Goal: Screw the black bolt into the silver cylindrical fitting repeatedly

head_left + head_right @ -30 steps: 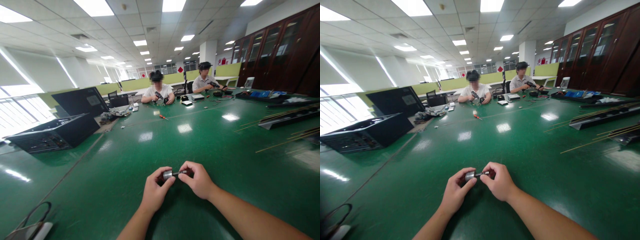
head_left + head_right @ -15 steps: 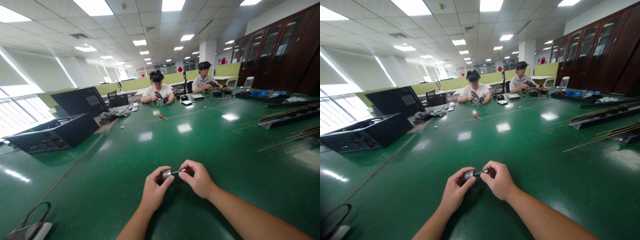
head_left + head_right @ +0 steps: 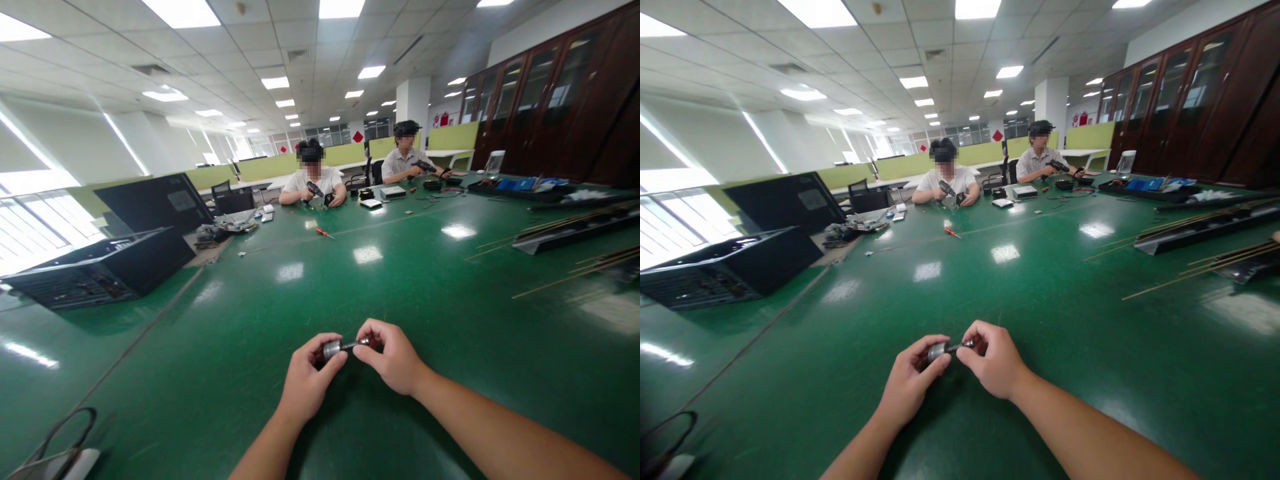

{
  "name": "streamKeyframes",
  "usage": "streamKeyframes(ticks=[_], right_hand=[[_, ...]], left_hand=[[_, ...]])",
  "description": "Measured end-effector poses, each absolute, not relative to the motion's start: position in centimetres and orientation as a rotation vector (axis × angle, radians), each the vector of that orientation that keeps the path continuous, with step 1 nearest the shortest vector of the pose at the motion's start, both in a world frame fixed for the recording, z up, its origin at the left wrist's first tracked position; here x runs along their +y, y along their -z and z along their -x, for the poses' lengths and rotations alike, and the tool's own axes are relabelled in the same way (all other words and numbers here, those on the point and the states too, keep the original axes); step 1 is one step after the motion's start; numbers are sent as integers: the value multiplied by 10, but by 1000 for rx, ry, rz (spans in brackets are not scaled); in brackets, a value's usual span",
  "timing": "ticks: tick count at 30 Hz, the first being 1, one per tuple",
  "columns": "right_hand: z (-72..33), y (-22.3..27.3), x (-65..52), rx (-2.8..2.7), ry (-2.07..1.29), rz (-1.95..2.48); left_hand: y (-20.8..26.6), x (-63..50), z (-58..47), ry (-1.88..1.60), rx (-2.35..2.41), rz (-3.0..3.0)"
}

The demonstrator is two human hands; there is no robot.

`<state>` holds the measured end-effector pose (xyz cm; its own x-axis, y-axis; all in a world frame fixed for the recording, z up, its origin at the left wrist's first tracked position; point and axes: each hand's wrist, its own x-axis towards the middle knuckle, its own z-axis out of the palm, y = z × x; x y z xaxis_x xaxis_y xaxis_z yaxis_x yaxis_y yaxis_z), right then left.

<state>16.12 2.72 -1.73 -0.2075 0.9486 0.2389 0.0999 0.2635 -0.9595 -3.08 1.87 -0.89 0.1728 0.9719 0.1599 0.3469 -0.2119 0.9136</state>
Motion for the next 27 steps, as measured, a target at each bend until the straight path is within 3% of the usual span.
streamKeyframes(ticks=[27], right_hand=[[-160, 16, 26, -1547, -1076, 1046]], left_hand=[[8, 18, 31, -1021, 1290, -1711]])
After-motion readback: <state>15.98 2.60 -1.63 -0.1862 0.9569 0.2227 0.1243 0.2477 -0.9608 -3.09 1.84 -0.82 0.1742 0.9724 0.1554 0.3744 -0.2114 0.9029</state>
